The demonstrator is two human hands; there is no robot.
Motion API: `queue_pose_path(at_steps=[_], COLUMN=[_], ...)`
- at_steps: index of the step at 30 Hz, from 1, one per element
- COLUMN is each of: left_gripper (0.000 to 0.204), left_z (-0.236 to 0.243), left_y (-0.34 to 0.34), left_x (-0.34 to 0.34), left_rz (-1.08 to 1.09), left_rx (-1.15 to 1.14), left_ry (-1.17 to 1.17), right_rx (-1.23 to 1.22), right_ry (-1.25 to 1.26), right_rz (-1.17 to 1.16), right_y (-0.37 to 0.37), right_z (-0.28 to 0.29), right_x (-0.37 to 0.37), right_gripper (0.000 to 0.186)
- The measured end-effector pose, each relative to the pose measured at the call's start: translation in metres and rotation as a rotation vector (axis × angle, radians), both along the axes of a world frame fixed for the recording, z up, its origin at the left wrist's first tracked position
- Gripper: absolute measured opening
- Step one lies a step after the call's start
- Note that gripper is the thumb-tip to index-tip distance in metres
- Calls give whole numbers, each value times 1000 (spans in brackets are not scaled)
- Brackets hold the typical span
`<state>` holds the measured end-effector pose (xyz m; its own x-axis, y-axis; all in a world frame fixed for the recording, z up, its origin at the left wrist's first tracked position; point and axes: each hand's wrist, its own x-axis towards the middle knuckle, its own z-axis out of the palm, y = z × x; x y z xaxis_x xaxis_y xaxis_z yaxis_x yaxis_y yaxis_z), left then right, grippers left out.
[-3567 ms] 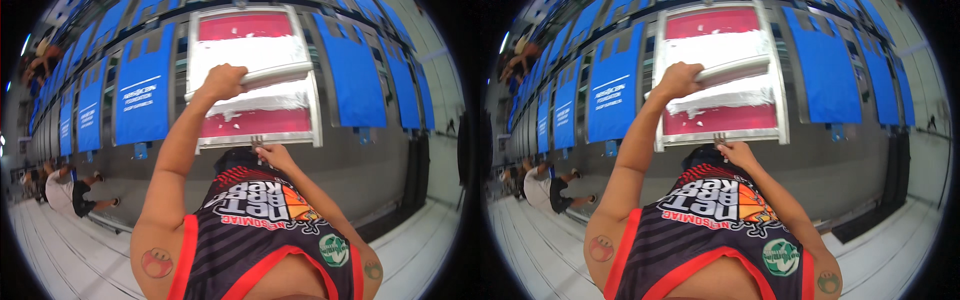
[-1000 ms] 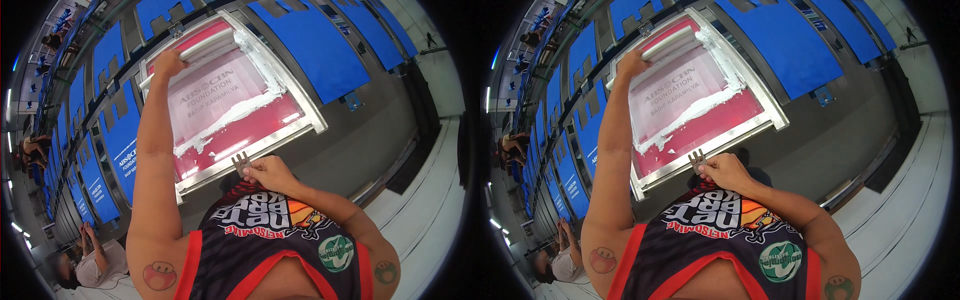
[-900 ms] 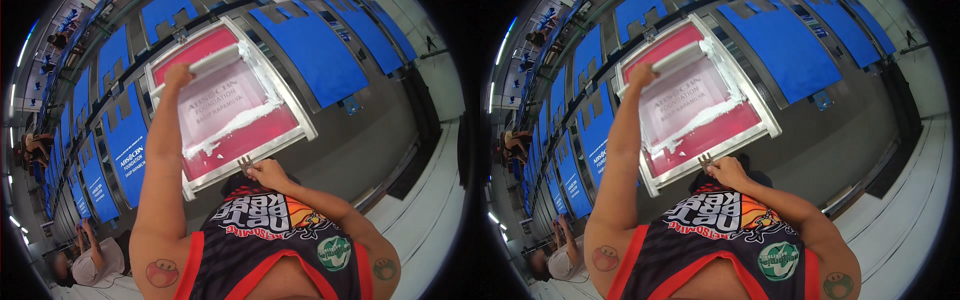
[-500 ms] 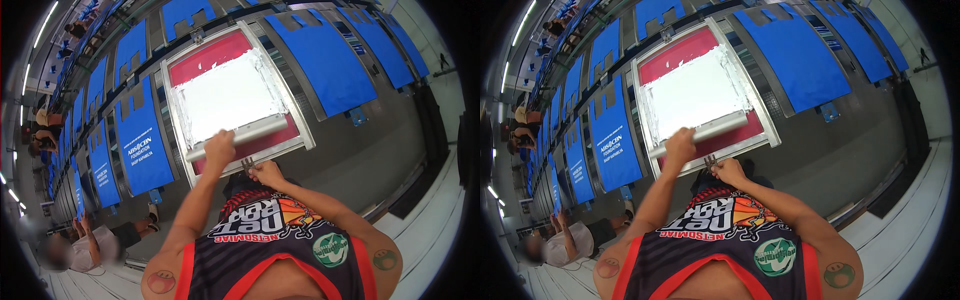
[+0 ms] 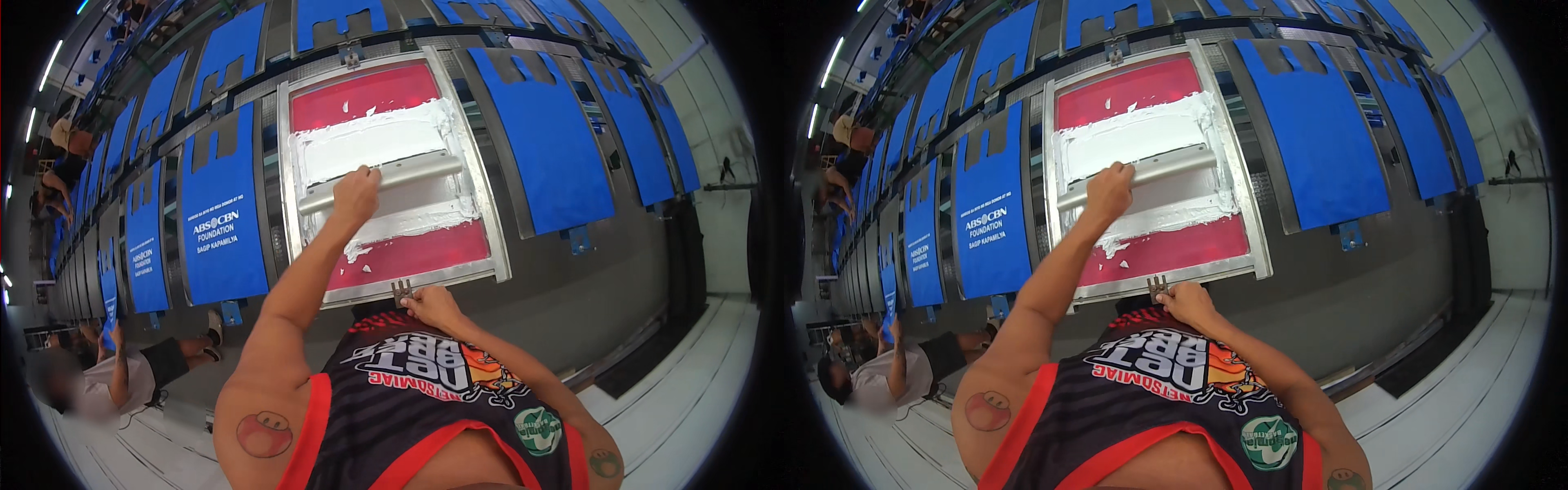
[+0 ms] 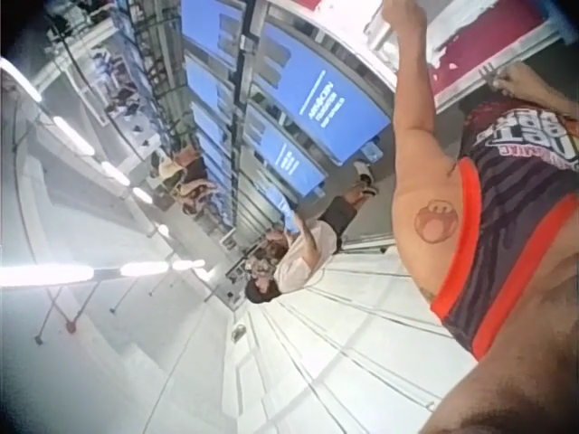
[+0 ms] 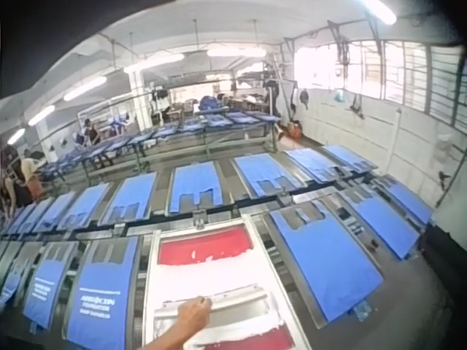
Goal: Apply white ink to a textile screen using a squeegee in a production facility.
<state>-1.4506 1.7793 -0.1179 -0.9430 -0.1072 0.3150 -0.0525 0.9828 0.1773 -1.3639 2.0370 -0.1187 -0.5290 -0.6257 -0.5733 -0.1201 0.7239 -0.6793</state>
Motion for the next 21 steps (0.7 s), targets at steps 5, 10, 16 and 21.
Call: queue_pose_path(at_steps=[5, 10, 16, 21], left_gripper=[47, 46, 47, 41], left_z=[87, 48, -21, 53], left_y=[-81, -173, -178, -96], left_x=[-12, 53, 74, 39], left_rz=[194, 452, 606, 397], left_rx=[333, 1424, 1628, 1638], left_ry=[-541, -348, -111, -93], right_rx=[39, 320, -17, -166], right_ry=[-164, 743, 101, 171], right_rz=[-86, -539, -767, -863], right_y=[11, 71, 75, 127], right_z=[51, 36, -35, 3], right_x=[-64, -155, -154, -166], right_gripper=[48, 60, 65, 59])
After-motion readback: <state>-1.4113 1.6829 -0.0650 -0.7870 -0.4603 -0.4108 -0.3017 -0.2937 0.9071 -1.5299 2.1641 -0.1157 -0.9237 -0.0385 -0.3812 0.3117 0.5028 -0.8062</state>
